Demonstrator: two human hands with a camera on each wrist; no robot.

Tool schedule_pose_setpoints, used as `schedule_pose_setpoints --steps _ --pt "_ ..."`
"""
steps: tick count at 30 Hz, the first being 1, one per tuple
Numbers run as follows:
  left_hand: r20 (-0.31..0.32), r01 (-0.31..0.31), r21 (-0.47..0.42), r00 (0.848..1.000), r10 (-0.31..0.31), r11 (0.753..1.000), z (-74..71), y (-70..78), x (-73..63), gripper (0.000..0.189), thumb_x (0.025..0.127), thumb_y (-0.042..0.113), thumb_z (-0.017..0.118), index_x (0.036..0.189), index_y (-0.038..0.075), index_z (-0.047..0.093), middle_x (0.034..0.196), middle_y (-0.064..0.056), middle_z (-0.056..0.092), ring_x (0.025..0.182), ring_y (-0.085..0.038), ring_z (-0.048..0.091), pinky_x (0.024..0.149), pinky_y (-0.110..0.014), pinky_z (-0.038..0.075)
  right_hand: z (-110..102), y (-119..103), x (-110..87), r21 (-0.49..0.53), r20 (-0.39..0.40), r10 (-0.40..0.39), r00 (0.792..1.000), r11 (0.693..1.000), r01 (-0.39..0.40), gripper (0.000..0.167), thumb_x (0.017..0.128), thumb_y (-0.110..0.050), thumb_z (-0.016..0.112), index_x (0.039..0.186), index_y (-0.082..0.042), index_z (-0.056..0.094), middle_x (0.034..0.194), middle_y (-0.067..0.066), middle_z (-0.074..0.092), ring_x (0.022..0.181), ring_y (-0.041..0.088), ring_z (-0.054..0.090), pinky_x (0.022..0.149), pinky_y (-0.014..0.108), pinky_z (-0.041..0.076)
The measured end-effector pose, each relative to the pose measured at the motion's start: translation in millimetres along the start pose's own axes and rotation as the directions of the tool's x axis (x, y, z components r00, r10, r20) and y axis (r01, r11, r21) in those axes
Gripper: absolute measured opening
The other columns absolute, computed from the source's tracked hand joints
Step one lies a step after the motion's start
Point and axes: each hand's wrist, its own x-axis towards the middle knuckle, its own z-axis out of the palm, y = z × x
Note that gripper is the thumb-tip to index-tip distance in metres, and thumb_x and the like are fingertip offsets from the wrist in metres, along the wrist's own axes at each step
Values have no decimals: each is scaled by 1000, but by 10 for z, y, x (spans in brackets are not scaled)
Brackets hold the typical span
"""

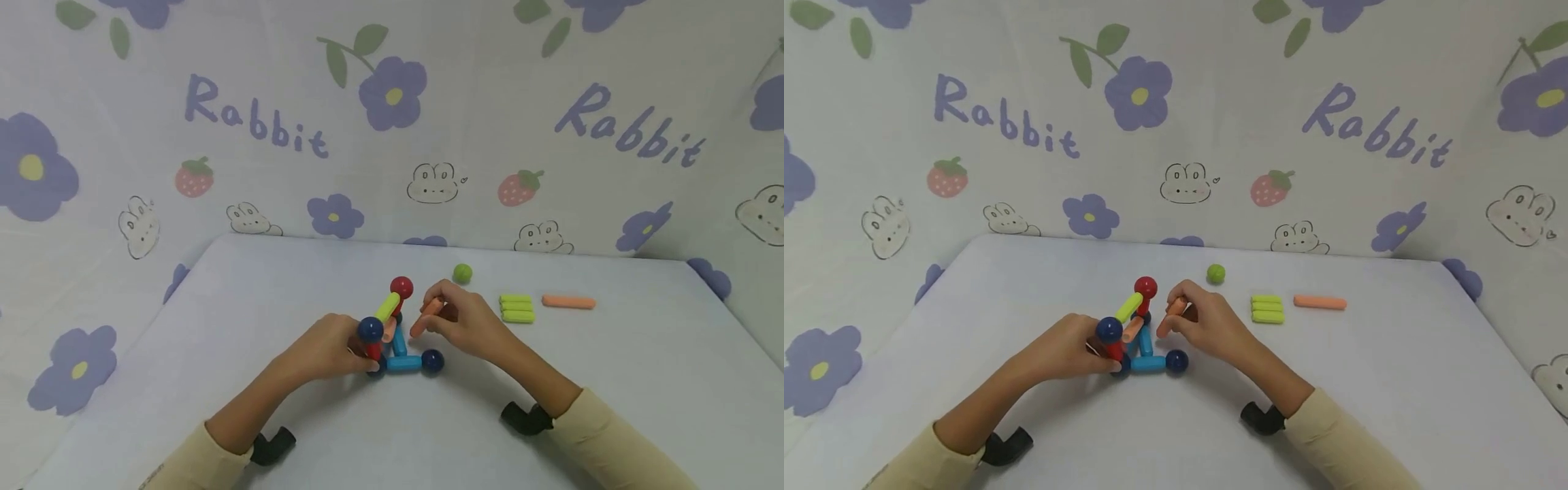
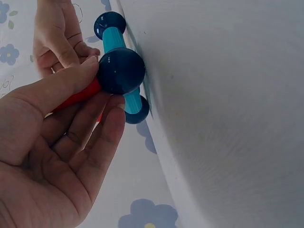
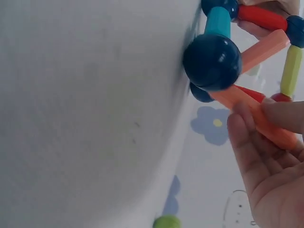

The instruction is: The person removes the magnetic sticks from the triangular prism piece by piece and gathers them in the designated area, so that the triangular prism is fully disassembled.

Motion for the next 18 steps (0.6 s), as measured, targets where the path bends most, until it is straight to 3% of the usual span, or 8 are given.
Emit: schedule_pose_setpoints --steps 6,12,15,18 --pt "0 17 0 1000 -17 1000 -10 28 6 26 80 14 86 100 2 75 79 2 72 77 -13 66 69 -29 56 -113 -30 -45 -140 2 -12 1000 990 12 45 92 -4 72 126 -4 42 90 0 62 80 18 59 71 27 54" --pt "1 6 -15 1000 -6 1000 -2 21 3 24 79 13 86 97 3 74 78 2 72 75 -13 67 69 -29 57 -250 9 -152 -250 20 -41 999 967 45 44 96 -5 67 126 -2 35 93 5 59 83 18 61 69 27 54" --pt "0 0 -13 1000 0 1000 5 18 3 25 79 14 86 98 3 74 78 2 72 75 -13 67 69 -29 57 -362 23 -222 -284 49 -42 998 957 54 40 96 -6 68 124 -3 39 90 1 59 82 15 61 68 27 54" --pt "-2 -5 -10 1000 5 1000 14 18 0 26 79 14 86 98 2 74 77 2 72 75 -13 67 68 -29 56 -499 46 -307 -321 90 -71 993 942 97 34 93 -4 71 121 -6 52 89 -3 61 82 12 61 68 28 54"
